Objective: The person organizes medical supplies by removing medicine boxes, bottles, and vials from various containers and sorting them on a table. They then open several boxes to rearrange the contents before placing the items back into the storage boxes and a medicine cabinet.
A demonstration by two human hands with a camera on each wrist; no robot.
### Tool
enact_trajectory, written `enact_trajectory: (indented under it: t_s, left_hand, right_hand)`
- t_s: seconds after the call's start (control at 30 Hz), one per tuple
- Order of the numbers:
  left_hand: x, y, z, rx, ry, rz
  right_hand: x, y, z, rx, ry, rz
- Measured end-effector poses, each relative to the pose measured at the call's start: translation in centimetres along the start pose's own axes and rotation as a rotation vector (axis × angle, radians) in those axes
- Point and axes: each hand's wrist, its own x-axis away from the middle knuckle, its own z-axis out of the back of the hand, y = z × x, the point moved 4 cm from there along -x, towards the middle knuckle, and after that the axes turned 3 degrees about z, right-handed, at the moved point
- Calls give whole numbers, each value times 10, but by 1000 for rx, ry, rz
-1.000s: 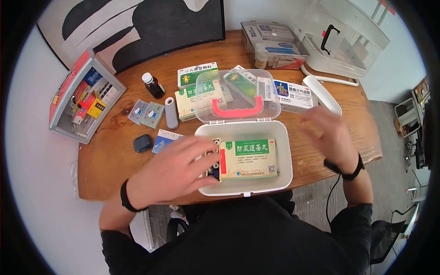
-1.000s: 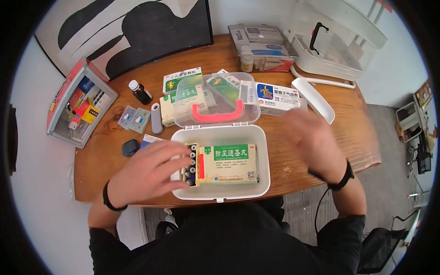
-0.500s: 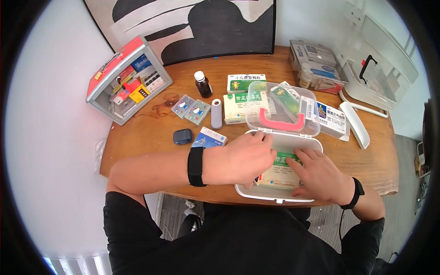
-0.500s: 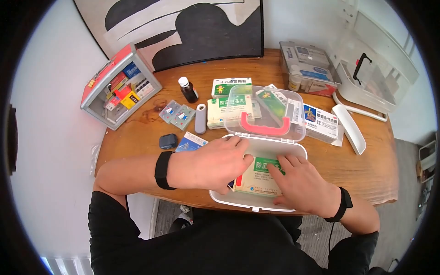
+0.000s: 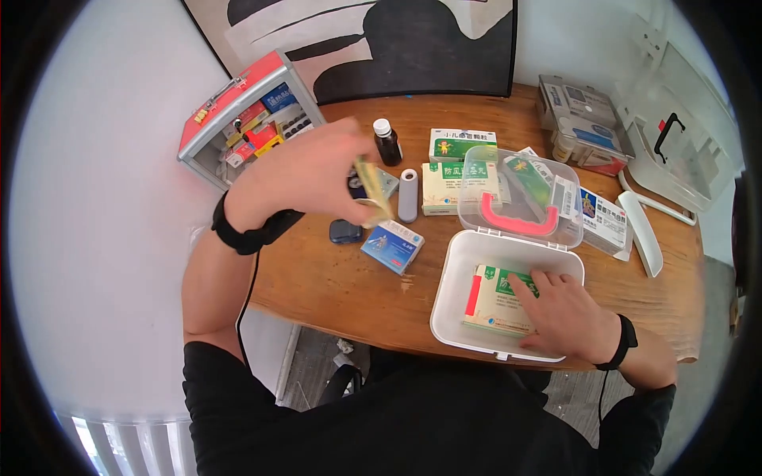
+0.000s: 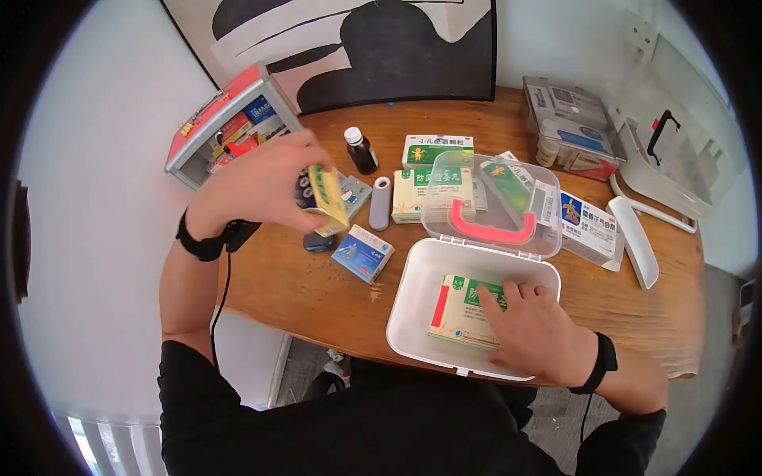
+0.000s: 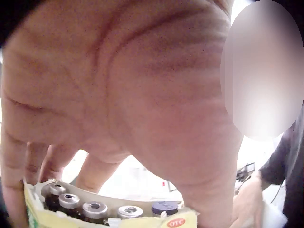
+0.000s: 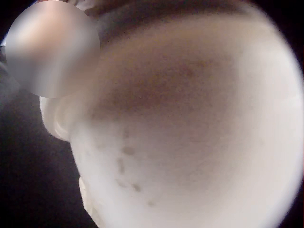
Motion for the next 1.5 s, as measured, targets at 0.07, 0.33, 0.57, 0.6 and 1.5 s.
enact_trajectory:
  t_s: [0.07, 0.33, 0.57, 0.6, 1.5]
  left_hand:
    - [3, -53, -31, -82, -79, 130]
    - [22, -164, -119, -34, -255, 581]
    - [30, -129, -109, 199, -130, 560]
    - [31, -140, -117, 178, -60, 520]
    - [77, 126, -119, 201, 371, -555]
  right_hand:
    - [0, 2, -2, -21, -26, -15]
    - [-1, 1, -2, -88, 25, -14]
    - [2, 4, -3, -94, 184, 79]
    - [1, 5, -3, -119, 202, 90]
    - [45, 17, 72, -239, 324, 31]
